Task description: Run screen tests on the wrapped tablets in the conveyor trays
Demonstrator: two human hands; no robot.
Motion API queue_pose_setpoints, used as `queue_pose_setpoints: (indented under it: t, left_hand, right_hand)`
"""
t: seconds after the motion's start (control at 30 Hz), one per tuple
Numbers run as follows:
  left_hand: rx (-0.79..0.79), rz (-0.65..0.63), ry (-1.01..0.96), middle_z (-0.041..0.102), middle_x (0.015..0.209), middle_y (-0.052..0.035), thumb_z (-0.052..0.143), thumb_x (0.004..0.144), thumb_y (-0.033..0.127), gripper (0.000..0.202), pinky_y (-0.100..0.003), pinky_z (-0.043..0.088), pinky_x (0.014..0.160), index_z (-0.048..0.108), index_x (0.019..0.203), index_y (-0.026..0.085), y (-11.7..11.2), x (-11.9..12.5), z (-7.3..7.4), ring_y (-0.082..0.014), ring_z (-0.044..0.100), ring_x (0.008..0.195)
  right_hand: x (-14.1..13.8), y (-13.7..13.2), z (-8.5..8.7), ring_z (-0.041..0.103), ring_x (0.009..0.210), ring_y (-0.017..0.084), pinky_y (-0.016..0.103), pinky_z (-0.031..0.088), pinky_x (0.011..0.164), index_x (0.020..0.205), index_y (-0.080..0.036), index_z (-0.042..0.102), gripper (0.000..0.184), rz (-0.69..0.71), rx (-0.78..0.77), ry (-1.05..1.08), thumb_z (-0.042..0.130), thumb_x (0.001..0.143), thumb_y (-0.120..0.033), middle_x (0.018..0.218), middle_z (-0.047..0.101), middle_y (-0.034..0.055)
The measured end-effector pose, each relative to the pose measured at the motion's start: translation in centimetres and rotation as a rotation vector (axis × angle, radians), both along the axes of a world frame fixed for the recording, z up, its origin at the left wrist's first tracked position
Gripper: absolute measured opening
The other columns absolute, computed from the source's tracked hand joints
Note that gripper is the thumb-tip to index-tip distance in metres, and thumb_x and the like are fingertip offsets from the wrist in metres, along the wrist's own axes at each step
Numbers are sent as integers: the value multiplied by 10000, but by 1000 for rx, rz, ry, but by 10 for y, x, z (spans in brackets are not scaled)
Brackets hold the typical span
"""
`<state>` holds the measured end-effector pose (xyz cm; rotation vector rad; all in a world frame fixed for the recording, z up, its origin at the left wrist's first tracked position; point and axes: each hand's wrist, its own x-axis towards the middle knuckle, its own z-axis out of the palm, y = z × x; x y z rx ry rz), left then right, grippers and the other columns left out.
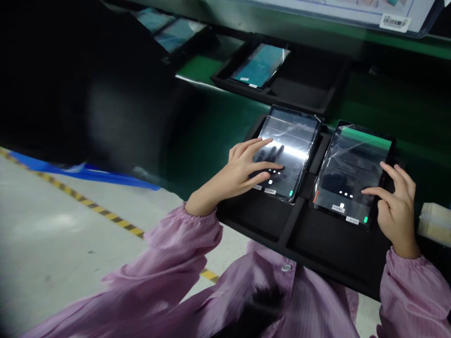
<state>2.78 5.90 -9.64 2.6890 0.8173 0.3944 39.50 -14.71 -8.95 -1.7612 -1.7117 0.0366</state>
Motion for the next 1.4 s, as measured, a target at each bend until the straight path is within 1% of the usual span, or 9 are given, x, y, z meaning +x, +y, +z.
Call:
queue_pose_setpoints:
  t: [0.23, 0.43, 0.57, 0.8, 1.0, 1.13, 1.27, 1.33, 1.4]
  left_hand:
    - [30, 53, 11, 271, 1753, -60, 530, 1099, 512, 357, -657, 207, 1262, 742, 1349, 371, 37, 14, 4, -413, 266, 1575]
    - [81, 154, -30, 267, 1749, -95, 507, 1104, 491, 374, -655, 232, 1236, 717, 1373, 338, 53, 25, -3, -418, 314, 1545]
    - [75, 177, -29, 252, 1754, -117, 489, 1107, 503, 416, -637, 247, 1230, 657, 1442, 324, 53, 26, -9, -408, 351, 1517]
    - [38, 273, -196, 367, 1693, -139, 425, 1112, 435, 448, -597, 265, 1267, 585, 1493, 262, 61, 19, -19, -372, 386, 1530]
    - [-290, 483, -436, 570, 1542, -127, 603, 906, 258, 597, -515, 440, 1234, 539, 1497, 202, 83, 6, -42, -333, 559, 1403]
    - [-378, 518, -447, 533, 1593, -144, 700, 839, 255, 710, -533, 418, 1257, 507, 1519, 186, 84, 6, -42, -365, 517, 1458]
    - [-419, 498, -443, 472, 1626, -214, 909, 736, 401, 1021, -530, 353, 1288, 395, 1583, 152, 79, 10, -34, -403, 433, 1527]
    - [-440, 557, -429, 492, 1607, -220, 841, 835, 492, 951, -513, 368, 1275, 379, 1592, 148, 77, 10, -30, -389, 448, 1521]
    - [-439, 673, -361, 561, 1546, -201, 653, 981, 529, 716, -478, 415, 1237, 454, 1549, 139, 77, 9, -27, -361, 519, 1462]
  right_hand:
    - [4, 1, -5, 351, 1552, 390, 702, 322, 1249, 971, -272, 828, 473, -33, -19, 2, 397, 928, -81, 1681, 408, -85]
    - [2, 1, -12, 326, 1546, 404, 729, 281, 1253, 1417, -296, 695, 475, -183, -103, 52, 407, 1042, -255, 1711, 327, 53]
    - [1, 3, -14, 324, 1530, 438, 737, 281, 1237, 1520, -257, 610, 498, -219, -129, 58, 412, 1098, -433, 1698, 311, 139]
    - [2, 3, -14, 362, 1502, 450, 715, 326, 1203, 1472, -191, 633, 537, -226, -79, 1, 385, 1115, -506, 1666, 338, 197]
    - [-16, 14, 3, 326, 1552, 431, 691, 296, 1243, 1353, -209, 715, 418, -75, -24, -153, 422, 1131, -409, 1663, 385, 160]
    - [-41, 34, 13, 326, 1564, 408, 702, 287, 1250, 1367, -265, 716, 396, 88, -77, -256, 413, 1141, -385, 1666, 409, 116]
    - [-55, 49, 8, 337, 1559, 387, 700, 291, 1250, 1446, -295, 673, 414, 212, -141, -305, 406, 1147, -399, 1693, 386, 97]
    - [-53, 50, 5, 340, 1556, 388, 709, 276, 1247, 1410, -305, 701, 410, 229, -155, -307, 407, 1147, -415, 1687, 401, 91]
    - [-45, 47, 6, 357, 1546, 388, 710, 245, 1250, 1253, -294, 781, 415, 171, -129, -278, 401, 1147, -422, 1661, 442, 81]
